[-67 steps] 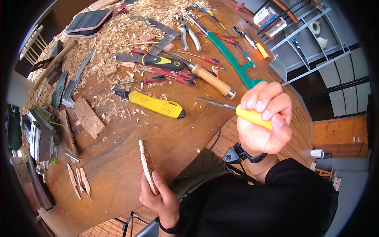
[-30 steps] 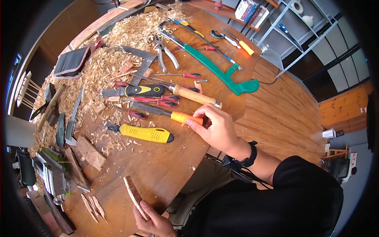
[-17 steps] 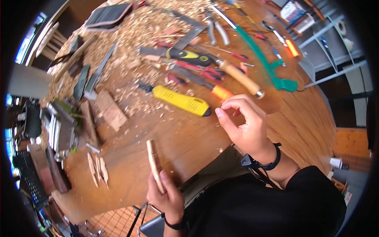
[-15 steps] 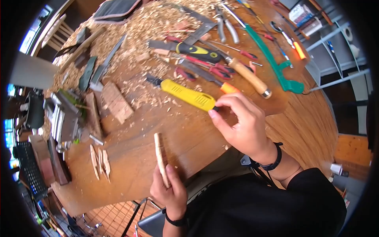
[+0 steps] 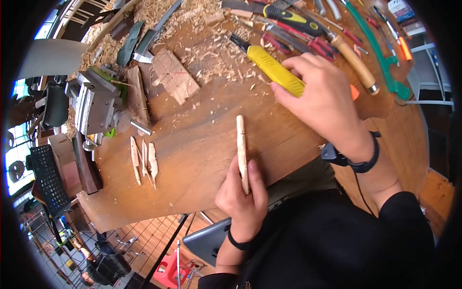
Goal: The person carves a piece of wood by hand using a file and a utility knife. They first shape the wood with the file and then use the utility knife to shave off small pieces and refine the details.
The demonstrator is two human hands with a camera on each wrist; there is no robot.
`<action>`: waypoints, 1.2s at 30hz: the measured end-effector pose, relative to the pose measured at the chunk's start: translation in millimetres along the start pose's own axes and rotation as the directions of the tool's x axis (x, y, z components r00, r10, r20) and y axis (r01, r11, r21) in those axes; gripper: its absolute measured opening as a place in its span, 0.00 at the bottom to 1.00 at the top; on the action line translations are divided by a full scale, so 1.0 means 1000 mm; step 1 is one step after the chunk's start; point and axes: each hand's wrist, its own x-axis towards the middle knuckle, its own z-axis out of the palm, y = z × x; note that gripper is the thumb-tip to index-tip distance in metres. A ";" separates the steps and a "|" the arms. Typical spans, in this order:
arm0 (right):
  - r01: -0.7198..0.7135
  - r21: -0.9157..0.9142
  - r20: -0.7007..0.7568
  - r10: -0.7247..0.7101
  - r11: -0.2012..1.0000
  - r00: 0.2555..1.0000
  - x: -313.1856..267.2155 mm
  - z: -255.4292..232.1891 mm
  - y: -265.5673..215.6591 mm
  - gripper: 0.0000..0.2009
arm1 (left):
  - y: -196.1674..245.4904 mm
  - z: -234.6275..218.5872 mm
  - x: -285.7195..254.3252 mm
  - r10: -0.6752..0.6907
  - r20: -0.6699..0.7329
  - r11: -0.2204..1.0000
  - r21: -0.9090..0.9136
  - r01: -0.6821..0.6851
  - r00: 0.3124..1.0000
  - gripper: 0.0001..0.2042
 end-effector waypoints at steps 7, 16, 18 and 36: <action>-0.258 0.440 0.372 0.087 0.860 0.924 -0.037 -0.029 -0.024 0.20 | -0.004 -0.006 0.005 -0.077 0.054 0.994 -0.079 0.081 0.996 0.13; -0.208 0.436 0.442 -0.007 0.876 0.897 -0.063 -0.035 -0.023 0.17 | -0.005 0.000 0.002 -0.038 0.023 0.995 -0.086 0.040 0.999 0.18; -0.158 0.385 0.500 -0.062 0.909 0.864 -0.064 -0.039 -0.018 0.19 | 0.003 0.001 0.003 -0.117 0.002 0.991 -0.062 0.117 0.993 0.14; 0.047 0.106 0.494 -0.094 0.993 0.865 -0.070 -0.020 -0.022 0.30 | -0.008 0.002 0.000 0.076 0.035 0.995 0.064 -0.078 0.997 0.13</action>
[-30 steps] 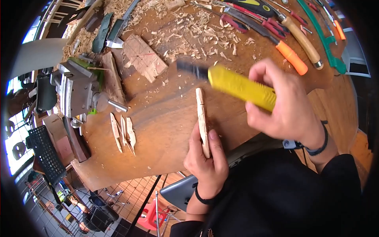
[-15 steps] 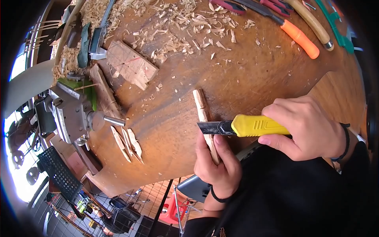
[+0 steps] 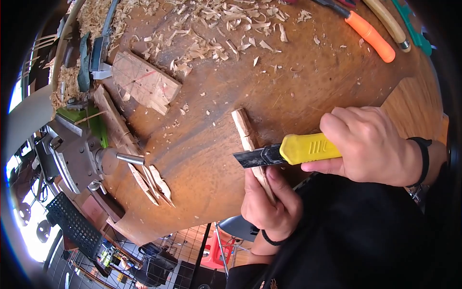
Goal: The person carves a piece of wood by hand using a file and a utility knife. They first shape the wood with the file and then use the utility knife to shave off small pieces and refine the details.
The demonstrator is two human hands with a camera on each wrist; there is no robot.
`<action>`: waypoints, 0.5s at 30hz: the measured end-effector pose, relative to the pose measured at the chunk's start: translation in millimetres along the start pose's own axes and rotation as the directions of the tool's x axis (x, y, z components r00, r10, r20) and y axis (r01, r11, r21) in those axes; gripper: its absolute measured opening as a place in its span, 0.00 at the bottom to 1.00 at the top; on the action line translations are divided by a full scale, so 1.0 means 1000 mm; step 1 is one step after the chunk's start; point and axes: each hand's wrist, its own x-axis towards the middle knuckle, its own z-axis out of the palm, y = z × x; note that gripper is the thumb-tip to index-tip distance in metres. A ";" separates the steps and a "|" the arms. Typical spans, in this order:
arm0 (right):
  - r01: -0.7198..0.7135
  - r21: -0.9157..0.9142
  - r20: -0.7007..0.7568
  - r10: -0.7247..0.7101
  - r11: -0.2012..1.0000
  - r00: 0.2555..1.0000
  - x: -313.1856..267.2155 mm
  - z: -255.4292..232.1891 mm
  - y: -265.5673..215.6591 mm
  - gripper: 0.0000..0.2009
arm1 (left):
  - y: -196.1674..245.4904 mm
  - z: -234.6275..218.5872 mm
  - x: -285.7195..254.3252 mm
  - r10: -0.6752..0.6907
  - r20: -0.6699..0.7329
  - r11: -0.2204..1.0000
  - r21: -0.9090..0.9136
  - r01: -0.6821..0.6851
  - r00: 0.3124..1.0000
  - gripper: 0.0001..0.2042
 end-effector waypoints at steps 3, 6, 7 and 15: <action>-0.005 -0.037 0.006 0.005 0.999 1.000 0.006 0.002 -0.004 0.30 | 0.004 -0.001 -0.001 -0.056 0.050 0.996 0.070 0.052 0.997 0.13; -0.009 -0.036 0.018 0.010 0.999 1.000 0.008 0.003 -0.005 0.30 | 0.005 0.000 0.001 -0.045 0.035 0.998 0.052 0.043 0.998 0.13; -0.011 -0.038 0.013 0.011 0.999 1.000 0.009 0.003 -0.005 0.30 | 0.005 -0.001 0.001 -0.040 0.035 0.998 0.051 0.038 0.999 0.13; -0.008 -0.043 0.001 0.008 0.999 1.000 -0.002 -0.002 0.001 0.29 | 0.005 -0.002 -0.002 -0.085 0.064 0.996 -0.012 0.086 0.994 0.13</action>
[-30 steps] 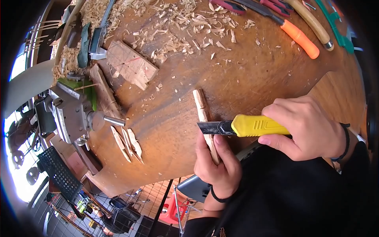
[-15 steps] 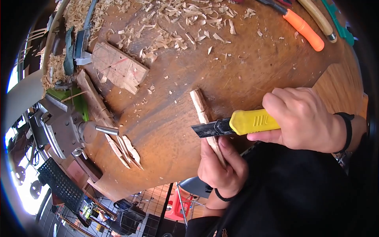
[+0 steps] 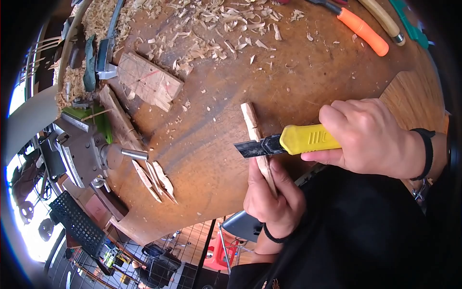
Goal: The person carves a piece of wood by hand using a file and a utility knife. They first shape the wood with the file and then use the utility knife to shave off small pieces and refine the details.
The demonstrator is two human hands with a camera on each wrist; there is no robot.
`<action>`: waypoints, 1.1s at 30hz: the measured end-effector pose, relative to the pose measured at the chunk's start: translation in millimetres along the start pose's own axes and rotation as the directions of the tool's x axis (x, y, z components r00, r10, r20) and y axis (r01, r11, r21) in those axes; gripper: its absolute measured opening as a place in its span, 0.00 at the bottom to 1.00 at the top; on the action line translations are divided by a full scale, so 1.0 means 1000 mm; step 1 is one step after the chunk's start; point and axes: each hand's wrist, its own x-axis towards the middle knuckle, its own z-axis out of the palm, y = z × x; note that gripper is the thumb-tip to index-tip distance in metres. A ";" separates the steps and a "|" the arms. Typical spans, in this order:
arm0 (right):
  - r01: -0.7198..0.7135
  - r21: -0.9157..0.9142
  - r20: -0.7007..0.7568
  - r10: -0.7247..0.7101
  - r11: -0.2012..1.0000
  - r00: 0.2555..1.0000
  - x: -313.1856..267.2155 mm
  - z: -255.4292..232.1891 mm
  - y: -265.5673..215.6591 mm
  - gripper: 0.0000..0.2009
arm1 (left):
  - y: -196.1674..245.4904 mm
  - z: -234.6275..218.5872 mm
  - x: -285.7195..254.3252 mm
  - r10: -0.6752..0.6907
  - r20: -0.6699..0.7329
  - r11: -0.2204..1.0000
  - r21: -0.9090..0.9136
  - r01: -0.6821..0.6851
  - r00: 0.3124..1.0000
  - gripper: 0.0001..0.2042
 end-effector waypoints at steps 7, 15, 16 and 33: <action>0.007 -0.033 -0.057 -0.009 0.999 0.998 -0.006 0.000 0.003 0.29 | -0.003 -0.001 0.002 0.010 -0.012 1.000 -0.009 -0.010 1.000 0.12; -0.190 -0.135 -0.155 0.169 0.972 0.973 0.023 0.004 0.006 0.24 | -0.014 0.010 0.001 0.354 -0.013 0.930 0.113 -0.351 0.935 0.21; -0.188 -0.138 -0.154 0.167 0.972 0.974 0.022 0.004 0.007 0.24 | -0.013 0.008 0.001 0.353 -0.016 0.930 0.112 -0.349 0.935 0.21; 0.093 0.022 0.008 -0.093 0.995 0.996 0.000 -0.011 0.018 0.28 | -0.004 0.007 -0.001 0.186 -0.021 0.980 0.080 -0.184 0.982 0.15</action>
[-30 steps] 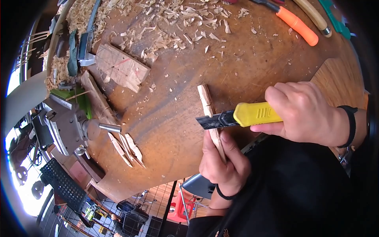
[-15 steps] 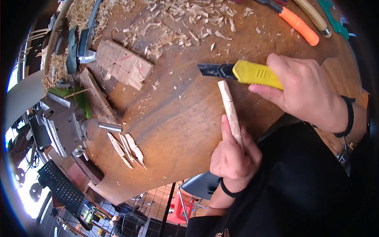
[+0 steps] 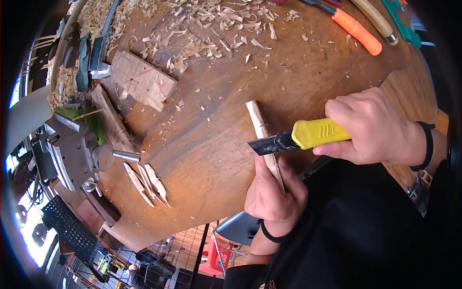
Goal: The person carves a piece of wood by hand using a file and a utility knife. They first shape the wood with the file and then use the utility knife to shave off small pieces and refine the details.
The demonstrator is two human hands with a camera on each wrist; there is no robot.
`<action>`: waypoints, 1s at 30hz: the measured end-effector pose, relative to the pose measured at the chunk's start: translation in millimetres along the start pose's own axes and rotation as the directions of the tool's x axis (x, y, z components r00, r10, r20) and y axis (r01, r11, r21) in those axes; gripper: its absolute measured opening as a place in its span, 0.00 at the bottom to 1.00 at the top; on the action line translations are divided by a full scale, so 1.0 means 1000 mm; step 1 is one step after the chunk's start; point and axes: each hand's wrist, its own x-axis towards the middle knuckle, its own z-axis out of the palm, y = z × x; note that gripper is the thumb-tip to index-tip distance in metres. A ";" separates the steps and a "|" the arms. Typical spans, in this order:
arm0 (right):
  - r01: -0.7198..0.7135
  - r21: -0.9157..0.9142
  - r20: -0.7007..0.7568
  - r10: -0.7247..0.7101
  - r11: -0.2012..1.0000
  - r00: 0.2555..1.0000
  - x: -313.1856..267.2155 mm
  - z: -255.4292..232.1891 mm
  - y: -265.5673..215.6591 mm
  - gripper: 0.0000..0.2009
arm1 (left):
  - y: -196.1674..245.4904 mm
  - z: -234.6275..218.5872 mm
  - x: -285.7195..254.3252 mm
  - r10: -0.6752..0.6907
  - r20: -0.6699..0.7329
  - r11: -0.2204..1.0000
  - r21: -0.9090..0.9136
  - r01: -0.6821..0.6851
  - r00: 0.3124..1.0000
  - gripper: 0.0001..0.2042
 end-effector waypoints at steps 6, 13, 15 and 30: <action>-0.059 -0.047 -0.008 0.059 0.997 0.998 0.004 0.006 -0.010 0.28 | 0.004 0.001 0.003 0.019 0.025 0.996 0.092 -0.021 1.000 0.16; -0.106 -0.086 -0.161 0.091 0.991 0.983 0.005 0.022 -0.021 0.28 | 0.005 0.006 0.002 -0.018 -0.026 0.985 0.171 0.023 0.999 0.15; -0.109 -0.066 -0.159 0.097 0.992 0.982 0.004 0.023 -0.019 0.27 | 0.007 0.006 0.002 -0.039 -0.041 0.983 0.177 0.046 0.998 0.13; -0.158 -0.038 -0.132 0.152 0.987 0.980 0.008 0.022 -0.021 0.28 | 0.004 0.007 0.003 -0.033 -0.029 0.992 0.120 0.037 0.999 0.15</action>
